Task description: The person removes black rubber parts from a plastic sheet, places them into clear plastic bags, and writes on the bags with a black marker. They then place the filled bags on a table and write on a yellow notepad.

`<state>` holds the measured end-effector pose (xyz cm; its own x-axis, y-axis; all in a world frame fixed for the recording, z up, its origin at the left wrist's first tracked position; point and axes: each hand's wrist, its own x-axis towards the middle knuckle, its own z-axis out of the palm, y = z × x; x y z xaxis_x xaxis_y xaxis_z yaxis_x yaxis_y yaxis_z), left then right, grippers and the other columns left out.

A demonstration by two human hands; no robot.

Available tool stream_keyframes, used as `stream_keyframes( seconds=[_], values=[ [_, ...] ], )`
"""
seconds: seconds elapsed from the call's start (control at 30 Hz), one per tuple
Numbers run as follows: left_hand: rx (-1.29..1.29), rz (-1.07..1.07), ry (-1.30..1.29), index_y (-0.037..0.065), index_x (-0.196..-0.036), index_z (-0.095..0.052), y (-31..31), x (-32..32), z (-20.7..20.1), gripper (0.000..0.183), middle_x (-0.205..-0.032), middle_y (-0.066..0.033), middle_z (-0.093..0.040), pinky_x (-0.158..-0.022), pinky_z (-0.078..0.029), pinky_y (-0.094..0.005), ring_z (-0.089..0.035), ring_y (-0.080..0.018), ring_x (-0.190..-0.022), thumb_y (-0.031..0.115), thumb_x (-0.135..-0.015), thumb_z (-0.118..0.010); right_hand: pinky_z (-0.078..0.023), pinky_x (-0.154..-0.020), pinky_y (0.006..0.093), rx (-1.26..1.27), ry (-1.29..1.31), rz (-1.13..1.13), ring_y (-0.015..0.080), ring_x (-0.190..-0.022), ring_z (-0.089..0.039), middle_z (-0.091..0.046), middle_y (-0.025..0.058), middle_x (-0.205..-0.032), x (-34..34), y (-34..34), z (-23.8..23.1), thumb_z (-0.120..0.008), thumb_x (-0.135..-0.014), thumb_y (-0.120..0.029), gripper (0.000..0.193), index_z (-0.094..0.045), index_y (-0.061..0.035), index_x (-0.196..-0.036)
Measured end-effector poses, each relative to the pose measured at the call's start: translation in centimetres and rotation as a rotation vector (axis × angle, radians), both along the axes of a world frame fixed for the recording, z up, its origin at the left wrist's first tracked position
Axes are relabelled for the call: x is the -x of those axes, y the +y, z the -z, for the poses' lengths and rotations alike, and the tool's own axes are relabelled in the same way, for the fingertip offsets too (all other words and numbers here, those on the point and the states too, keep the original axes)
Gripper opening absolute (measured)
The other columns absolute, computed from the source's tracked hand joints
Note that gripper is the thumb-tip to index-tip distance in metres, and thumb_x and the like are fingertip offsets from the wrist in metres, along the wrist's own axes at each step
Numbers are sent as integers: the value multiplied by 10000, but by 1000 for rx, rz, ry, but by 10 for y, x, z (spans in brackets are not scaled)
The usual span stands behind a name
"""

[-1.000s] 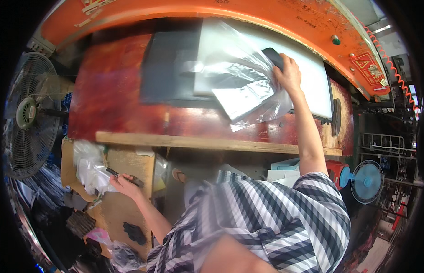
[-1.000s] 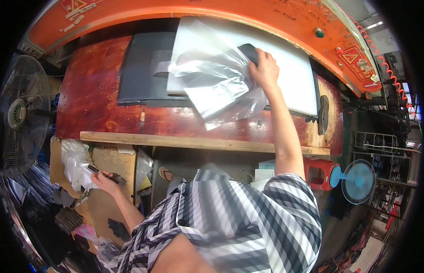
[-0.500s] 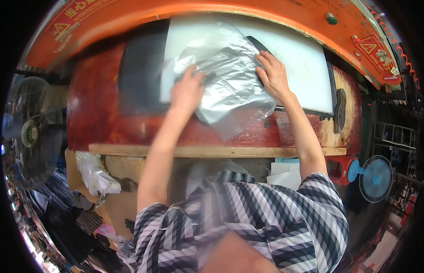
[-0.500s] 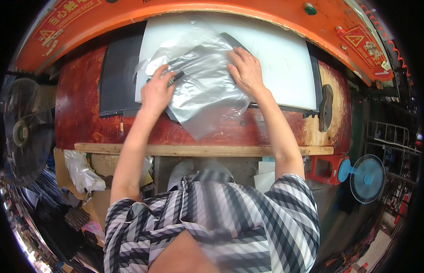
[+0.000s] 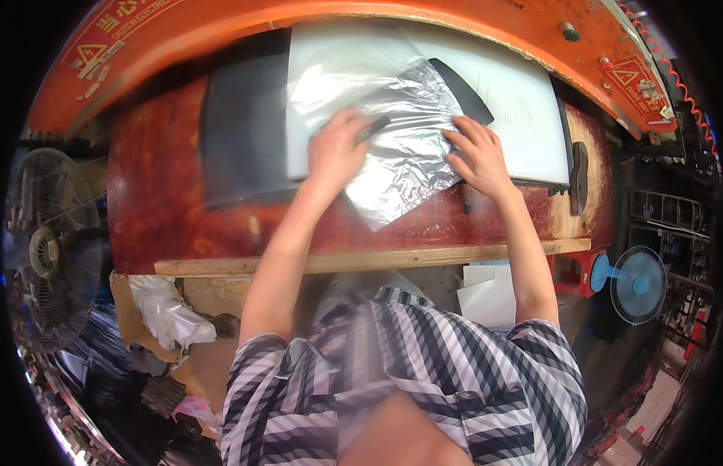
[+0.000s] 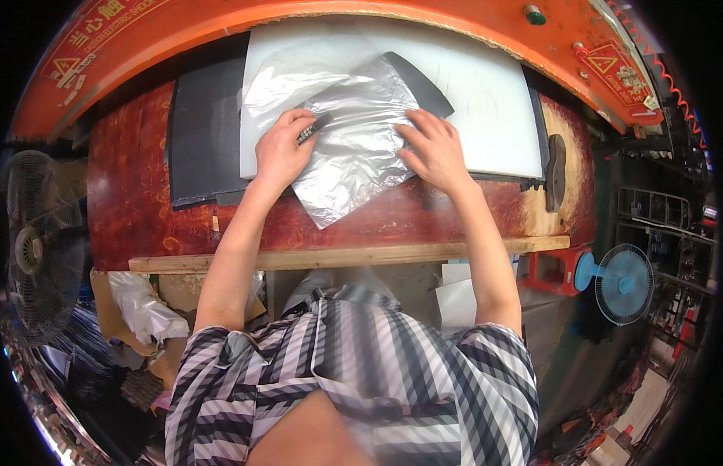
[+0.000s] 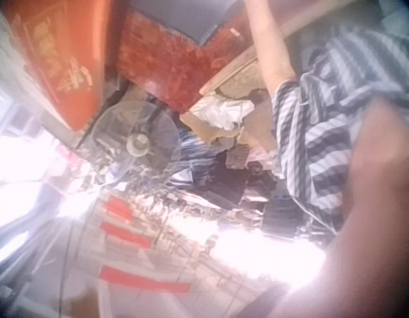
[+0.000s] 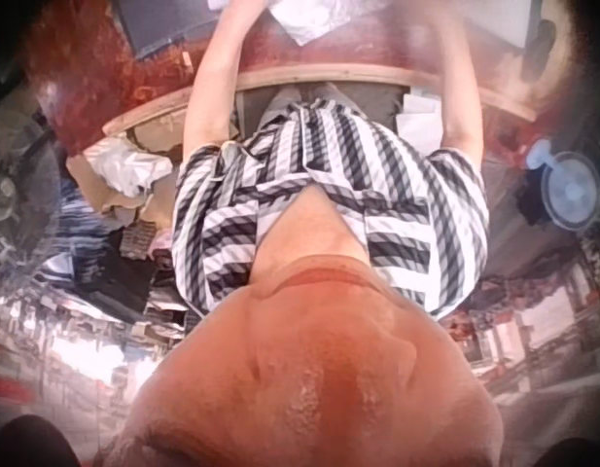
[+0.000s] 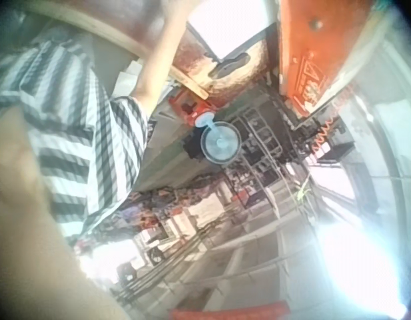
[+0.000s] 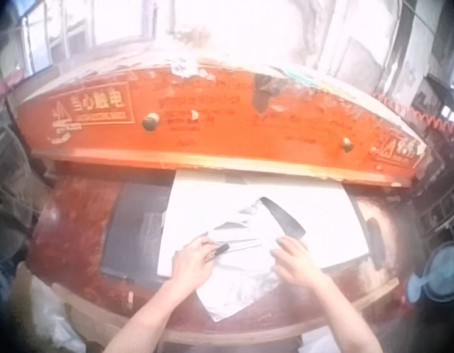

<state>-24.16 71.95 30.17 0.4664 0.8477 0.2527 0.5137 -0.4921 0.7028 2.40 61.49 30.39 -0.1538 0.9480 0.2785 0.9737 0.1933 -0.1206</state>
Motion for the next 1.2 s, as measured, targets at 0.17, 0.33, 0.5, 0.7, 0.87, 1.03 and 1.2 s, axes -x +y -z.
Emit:
stream_keyframes(
  seconds=[0.17,0.33,0.5,0.7,0.87,1.03,1.2],
  values=[
    [224,40,-70,26,-1092,-621,-5,15,0,323,-1094,-141,-605,-838,-467,-325,-600,-273,-981,205,-823,-643,-446,-850,368,-274,-13,355,266,-1054,-551,-607,102,-1122,9,-30,-22,-629,-823,-165,199,-648,-71,-997],
    [239,80,-193,85,-1069,-618,-48,1,-8,298,-1089,-116,-577,-783,-482,-383,-596,-314,-913,164,-782,-628,-439,-550,206,193,1305,105,68,-615,-544,-620,30,-768,82,-27,-25,-609,-867,-151,197,-601,-50,-1036],
    [102,83,-94,97,-1151,-584,-75,39,3,359,-1192,-109,-538,-836,-484,-377,-573,-294,-1027,180,-804,-626,-427,-534,199,292,1430,157,60,-615,-534,-561,-16,-768,151,-5,-4,-612,-891,-236,204,-554,-86,-1017],
    [-38,-115,-27,140,-823,-628,-139,153,-2,218,-815,-65,-644,-607,-509,-399,-647,-257,-747,337,-739,-665,-264,-415,166,107,1601,250,21,-492,-362,-428,-43,-659,262,-48,-16,-588,-879,-231,165,-477,-123,-823],
    [-158,-334,-155,76,-730,-569,-216,224,32,78,-555,-91,-583,-404,-416,-409,-618,-278,-542,99,-666,-605,-164,-455,172,494,1443,-26,9,-514,-209,-288,-76,-654,345,-97,5,-563,-895,-221,208,-447,-112,-761],
    [56,-386,-29,96,-795,-591,-237,246,45,119,-608,-92,-609,-494,-447,-421,-624,-298,-594,91,-676,-605,-245,-476,208,501,1061,-395,48,-542,-345,-401,-19,-644,357,-106,16,-573,-876,-219,228,-469,-48,-766],
    [437,-675,-189,138,-978,-595,-274,334,68,246,-922,-62,-661,-702,-503,-372,-644,-250,-877,135,-732,-606,-329,-518,254,124,979,-814,115,-555,-411,-495,46,-658,323,-90,-6,-601,-866,-180,209,-475,-35,-783]
  ],
)
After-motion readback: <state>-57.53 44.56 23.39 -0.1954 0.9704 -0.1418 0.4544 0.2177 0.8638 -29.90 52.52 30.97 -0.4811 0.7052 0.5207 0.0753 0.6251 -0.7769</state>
